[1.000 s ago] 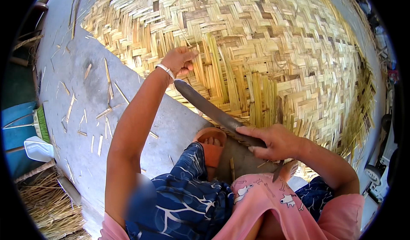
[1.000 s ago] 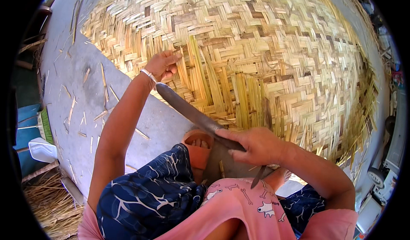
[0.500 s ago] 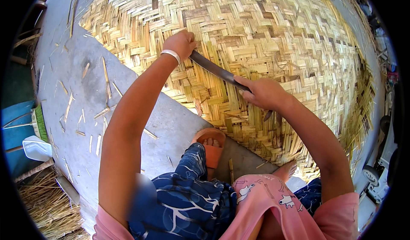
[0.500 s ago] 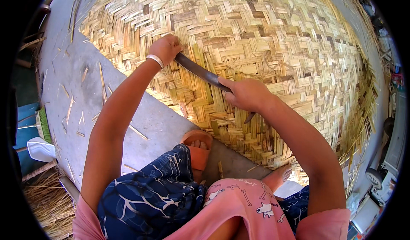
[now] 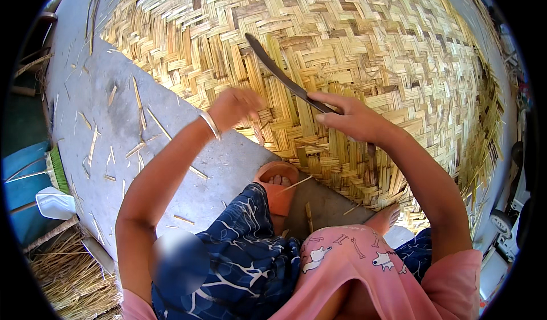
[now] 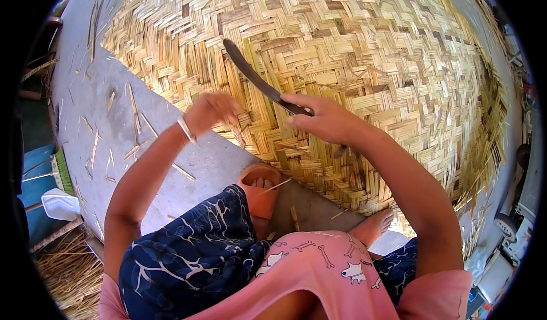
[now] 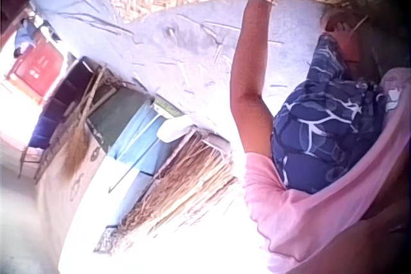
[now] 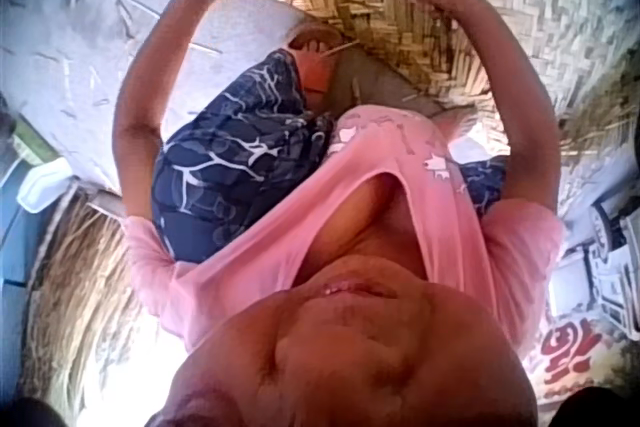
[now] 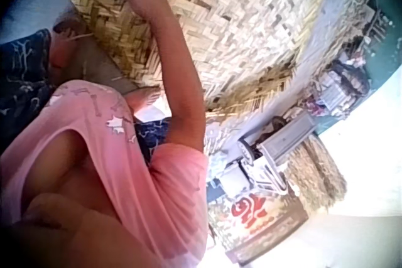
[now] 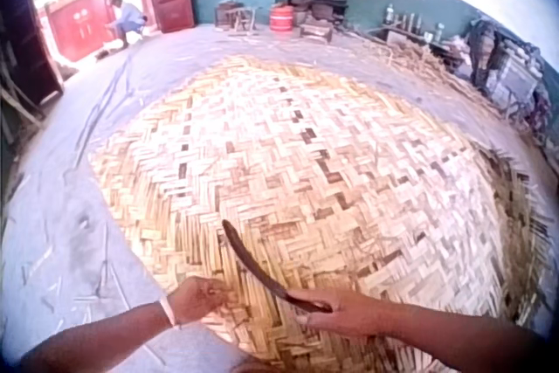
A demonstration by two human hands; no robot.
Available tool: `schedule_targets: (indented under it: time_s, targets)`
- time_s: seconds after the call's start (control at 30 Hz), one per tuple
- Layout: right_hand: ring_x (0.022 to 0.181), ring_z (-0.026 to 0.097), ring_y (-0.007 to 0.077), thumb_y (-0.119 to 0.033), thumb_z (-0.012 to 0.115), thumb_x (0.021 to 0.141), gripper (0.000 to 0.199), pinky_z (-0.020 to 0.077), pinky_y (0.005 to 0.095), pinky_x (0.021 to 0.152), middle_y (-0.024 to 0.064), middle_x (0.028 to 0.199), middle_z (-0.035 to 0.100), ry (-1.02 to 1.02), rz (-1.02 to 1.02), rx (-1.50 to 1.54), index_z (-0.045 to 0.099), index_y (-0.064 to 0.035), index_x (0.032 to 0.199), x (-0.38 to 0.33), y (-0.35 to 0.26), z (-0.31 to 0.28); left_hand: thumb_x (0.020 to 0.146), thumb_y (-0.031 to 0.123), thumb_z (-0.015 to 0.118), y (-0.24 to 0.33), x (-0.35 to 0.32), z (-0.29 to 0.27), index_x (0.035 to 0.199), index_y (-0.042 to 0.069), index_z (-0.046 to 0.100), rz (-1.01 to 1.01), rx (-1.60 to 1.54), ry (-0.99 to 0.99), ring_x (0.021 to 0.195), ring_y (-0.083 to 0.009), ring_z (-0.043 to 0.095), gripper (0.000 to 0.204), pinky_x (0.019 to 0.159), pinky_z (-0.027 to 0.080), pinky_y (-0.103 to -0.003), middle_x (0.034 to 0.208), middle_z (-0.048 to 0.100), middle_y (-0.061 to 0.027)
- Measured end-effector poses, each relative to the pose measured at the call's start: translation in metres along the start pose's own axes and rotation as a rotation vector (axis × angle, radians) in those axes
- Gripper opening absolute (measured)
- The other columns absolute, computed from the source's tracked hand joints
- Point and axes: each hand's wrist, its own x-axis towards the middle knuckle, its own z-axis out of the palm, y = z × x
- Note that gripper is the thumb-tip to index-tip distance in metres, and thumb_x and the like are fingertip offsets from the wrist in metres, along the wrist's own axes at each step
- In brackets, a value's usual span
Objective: The person uses a curved knife to trim and adjust the edges of a large woven mat. They repeatedly tap and press the mat's edge to secure the weave, working along the perimeter.
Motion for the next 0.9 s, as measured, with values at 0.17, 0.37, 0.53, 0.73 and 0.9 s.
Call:
schedule_targets:
  time_s: [0.17, 0.37, 0.53, 0.73, 0.9]
  targets:
    - [0.093, 0.056, 0.0115, -0.023, 0.062, 0.089, 0.054, 0.0460, 0.0263, 0.083, 0.0069, 0.124, 0.056, -0.068, 0.257, 0.368, 0.045, -0.0063, 0.138, -0.039, -0.039, -0.017, 0.089, 0.010, 0.060, -0.011, 0.044, -0.029, 0.119, -0.001, 0.054, -0.068, -0.321, 0.376, 0.069, -0.0122, 0.067, 0.032, 0.056, 0.054, -0.024, 0.098, 0.067, -0.0106]
    - [0.089, 0.050, 0.0048, -0.018, 0.062, 0.089, 0.055, 0.0432, 0.0220, 0.079, 0.0001, 0.112, 0.057, -0.166, 0.312, 0.512, 0.044, -0.0087, 0.140, -0.044, -0.057, -0.011, 0.088, 0.013, 0.063, -0.014, 0.057, -0.034, 0.092, 0.004, 0.064, -0.205, -0.383, 0.242, 0.053, -0.0071, 0.054, 0.010, 0.044, 0.041, -0.019, 0.066, 0.060, -0.0010]
    - [0.093, 0.050, 0.0057, -0.016, 0.062, 0.088, 0.056, 0.0420, 0.0227, 0.083, -0.0001, 0.111, 0.057, -0.247, 0.196, 0.555, 0.043, -0.0100, 0.141, -0.039, -0.054, 0.009, 0.088, 0.015, 0.063, -0.026, 0.045, -0.030, 0.092, 0.002, 0.066, -0.151, -0.505, 0.146, 0.054, -0.0079, 0.058, 0.013, 0.042, 0.041, -0.020, 0.070, 0.064, -0.0035]
    - [0.081, 0.050, 0.0036, -0.021, 0.062, 0.089, 0.056, 0.0417, 0.0206, 0.071, -0.0024, 0.094, 0.059, -0.351, 0.333, 0.589, 0.043, -0.0105, 0.141, -0.035, -0.062, 0.015, 0.081, 0.014, 0.074, -0.040, 0.050, -0.006, 0.072, 0.005, 0.058, -0.074, -0.534, 0.461, 0.047, -0.0124, 0.056, 0.021, 0.038, 0.043, -0.028, 0.059, 0.055, -0.0009]
    - [0.067, 0.049, 0.0044, -0.033, 0.060, 0.087, 0.061, 0.0397, 0.0200, 0.061, -0.0002, 0.077, 0.057, -0.325, 0.513, 0.613, 0.044, -0.0073, 0.140, -0.019, -0.062, 0.011, 0.089, 0.009, 0.059, -0.042, 0.066, 0.014, 0.088, -0.005, 0.061, -0.179, -0.402, 0.581, 0.051, -0.0159, 0.064, 0.014, 0.040, 0.052, -0.026, 0.067, 0.065, -0.0122]
